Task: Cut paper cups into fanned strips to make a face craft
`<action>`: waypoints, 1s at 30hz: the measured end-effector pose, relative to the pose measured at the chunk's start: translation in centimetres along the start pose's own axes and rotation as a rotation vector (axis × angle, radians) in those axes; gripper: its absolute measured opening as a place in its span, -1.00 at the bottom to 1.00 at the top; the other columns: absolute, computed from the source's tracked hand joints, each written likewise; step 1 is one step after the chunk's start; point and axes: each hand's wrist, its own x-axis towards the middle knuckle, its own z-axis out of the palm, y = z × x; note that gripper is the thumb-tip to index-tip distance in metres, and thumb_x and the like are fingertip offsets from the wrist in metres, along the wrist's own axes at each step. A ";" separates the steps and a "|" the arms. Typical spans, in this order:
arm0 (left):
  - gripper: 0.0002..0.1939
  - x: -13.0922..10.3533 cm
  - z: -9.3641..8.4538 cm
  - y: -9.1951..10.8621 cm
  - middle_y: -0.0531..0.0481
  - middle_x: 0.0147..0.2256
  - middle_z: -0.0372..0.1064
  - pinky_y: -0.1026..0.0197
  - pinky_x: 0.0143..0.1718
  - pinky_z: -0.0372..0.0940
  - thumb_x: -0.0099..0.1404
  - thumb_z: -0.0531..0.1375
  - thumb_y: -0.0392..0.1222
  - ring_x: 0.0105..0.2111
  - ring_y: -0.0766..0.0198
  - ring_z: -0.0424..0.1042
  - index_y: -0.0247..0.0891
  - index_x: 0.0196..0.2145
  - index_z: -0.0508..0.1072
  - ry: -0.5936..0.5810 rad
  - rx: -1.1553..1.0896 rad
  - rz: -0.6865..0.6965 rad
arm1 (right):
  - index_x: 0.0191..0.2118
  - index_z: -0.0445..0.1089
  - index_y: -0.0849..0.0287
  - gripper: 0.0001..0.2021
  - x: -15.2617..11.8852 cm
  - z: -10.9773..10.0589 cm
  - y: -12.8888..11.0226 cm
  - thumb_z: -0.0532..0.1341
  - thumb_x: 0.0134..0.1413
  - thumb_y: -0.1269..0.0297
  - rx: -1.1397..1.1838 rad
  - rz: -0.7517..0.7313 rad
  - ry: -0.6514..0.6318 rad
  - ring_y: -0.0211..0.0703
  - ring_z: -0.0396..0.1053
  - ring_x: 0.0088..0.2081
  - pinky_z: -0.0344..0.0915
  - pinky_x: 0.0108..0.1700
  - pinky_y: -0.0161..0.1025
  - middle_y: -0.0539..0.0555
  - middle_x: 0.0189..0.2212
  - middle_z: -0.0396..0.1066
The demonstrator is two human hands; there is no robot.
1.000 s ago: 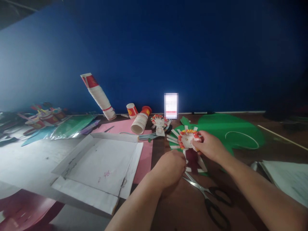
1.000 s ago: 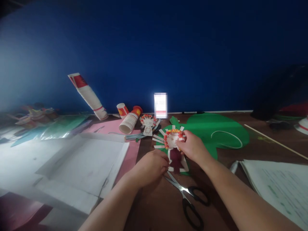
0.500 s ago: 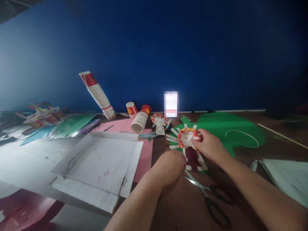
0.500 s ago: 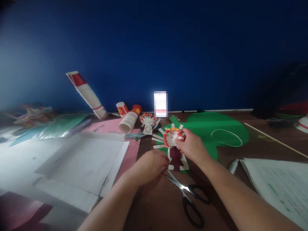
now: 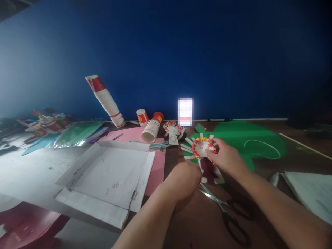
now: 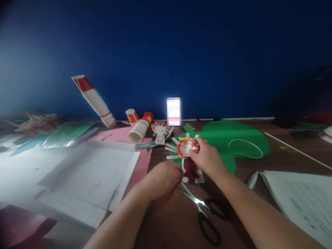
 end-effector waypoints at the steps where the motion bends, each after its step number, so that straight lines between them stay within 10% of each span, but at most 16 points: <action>1: -0.77 0.0 -0.1 0.0 -0.16 -0.27 0.52 0.14 -0.15 0.42 0.26 0.08 -0.42 -0.24 0.11 0.51 -0.32 -0.37 0.53 -0.025 0.005 -0.001 | 0.12 0.39 0.18 -0.55 0.0 0.0 0.0 0.21 0.10 0.20 -0.004 -0.002 -0.002 0.04 0.54 -0.34 0.27 -0.31 -0.22 0.16 -0.29 0.61; 30: -0.80 -0.3 0.0 0.4 -0.12 -0.19 0.50 0.13 -0.14 0.40 0.34 0.08 -0.34 -0.18 0.10 0.48 -0.28 -0.23 0.51 0.039 -0.048 -0.003 | 0.38 0.13 0.08 -0.26 -0.5 -0.3 -0.4 0.21 0.10 0.01 -0.151 0.094 -0.086 0.27 0.55 -0.12 0.30 -0.27 -0.09 0.26 -0.06 0.58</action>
